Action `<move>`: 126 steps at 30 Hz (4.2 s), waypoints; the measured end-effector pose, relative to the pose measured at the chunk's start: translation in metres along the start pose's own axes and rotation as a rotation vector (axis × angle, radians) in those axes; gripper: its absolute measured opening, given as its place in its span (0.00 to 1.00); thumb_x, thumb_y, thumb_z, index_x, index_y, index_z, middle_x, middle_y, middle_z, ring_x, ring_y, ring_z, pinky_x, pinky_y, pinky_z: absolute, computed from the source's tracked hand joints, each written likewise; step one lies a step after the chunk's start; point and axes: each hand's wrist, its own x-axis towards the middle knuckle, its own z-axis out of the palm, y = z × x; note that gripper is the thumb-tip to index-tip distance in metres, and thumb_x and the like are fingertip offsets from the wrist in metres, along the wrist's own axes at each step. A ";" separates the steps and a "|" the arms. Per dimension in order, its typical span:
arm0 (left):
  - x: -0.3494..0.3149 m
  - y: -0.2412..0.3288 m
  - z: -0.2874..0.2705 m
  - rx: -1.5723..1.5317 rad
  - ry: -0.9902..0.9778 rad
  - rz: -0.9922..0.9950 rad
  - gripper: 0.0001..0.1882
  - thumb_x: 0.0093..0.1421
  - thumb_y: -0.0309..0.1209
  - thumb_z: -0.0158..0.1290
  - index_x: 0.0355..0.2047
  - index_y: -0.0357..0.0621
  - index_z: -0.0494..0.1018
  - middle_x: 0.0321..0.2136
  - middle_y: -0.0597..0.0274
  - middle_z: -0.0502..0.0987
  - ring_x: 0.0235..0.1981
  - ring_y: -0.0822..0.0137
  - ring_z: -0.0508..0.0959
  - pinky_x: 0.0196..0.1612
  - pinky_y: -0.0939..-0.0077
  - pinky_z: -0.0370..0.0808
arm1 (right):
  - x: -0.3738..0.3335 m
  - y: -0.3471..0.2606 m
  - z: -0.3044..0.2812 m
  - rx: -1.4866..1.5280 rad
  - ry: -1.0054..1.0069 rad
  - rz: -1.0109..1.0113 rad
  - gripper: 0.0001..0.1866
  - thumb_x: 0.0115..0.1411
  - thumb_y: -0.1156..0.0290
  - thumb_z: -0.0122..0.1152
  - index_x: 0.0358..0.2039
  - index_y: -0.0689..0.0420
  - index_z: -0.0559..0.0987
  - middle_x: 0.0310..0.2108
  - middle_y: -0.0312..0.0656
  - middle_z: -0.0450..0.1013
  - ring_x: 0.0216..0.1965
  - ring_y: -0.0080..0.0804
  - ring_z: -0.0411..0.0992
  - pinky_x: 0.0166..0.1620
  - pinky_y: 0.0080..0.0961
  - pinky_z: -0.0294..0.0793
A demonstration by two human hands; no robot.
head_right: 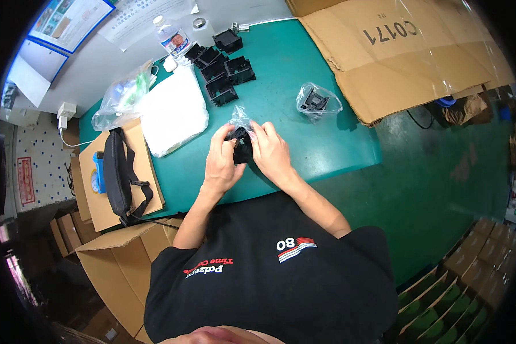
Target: The person places small black plastic electronic components into clear plastic bags on a green workbench. They use a red utility knife to cut open the bags and then seal them. The person also uses the knife to scrape or trim edges on some of the components before packaging them.
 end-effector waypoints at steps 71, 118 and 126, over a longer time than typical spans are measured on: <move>0.002 -0.018 0.029 -0.332 0.303 -0.532 0.10 0.69 0.32 0.54 0.34 0.37 0.72 0.21 0.49 0.75 0.19 0.54 0.74 0.26 0.62 0.72 | -0.021 0.006 0.006 0.110 0.100 -0.319 0.11 0.57 0.77 0.69 0.26 0.59 0.72 0.29 0.44 0.67 0.25 0.40 0.71 0.30 0.34 0.72; -0.018 -0.099 -0.011 0.212 0.264 -0.327 0.09 0.64 0.23 0.54 0.44 0.37 0.77 0.38 0.45 0.79 0.41 0.45 0.79 0.46 0.57 0.75 | 0.008 0.092 -0.109 -0.111 0.207 0.198 0.23 0.57 0.87 0.46 0.51 0.58 0.79 0.40 0.48 0.74 0.39 0.43 0.76 0.45 0.34 0.75; 0.004 -0.140 -0.026 0.639 -0.116 -0.433 0.17 0.65 0.34 0.53 0.48 0.35 0.77 0.42 0.42 0.78 0.46 0.45 0.78 0.50 0.53 0.73 | 0.021 0.034 -0.095 -0.275 0.539 -0.125 0.14 0.55 0.82 0.59 0.43 0.60 0.81 0.42 0.46 0.74 0.47 0.47 0.71 0.52 0.40 0.71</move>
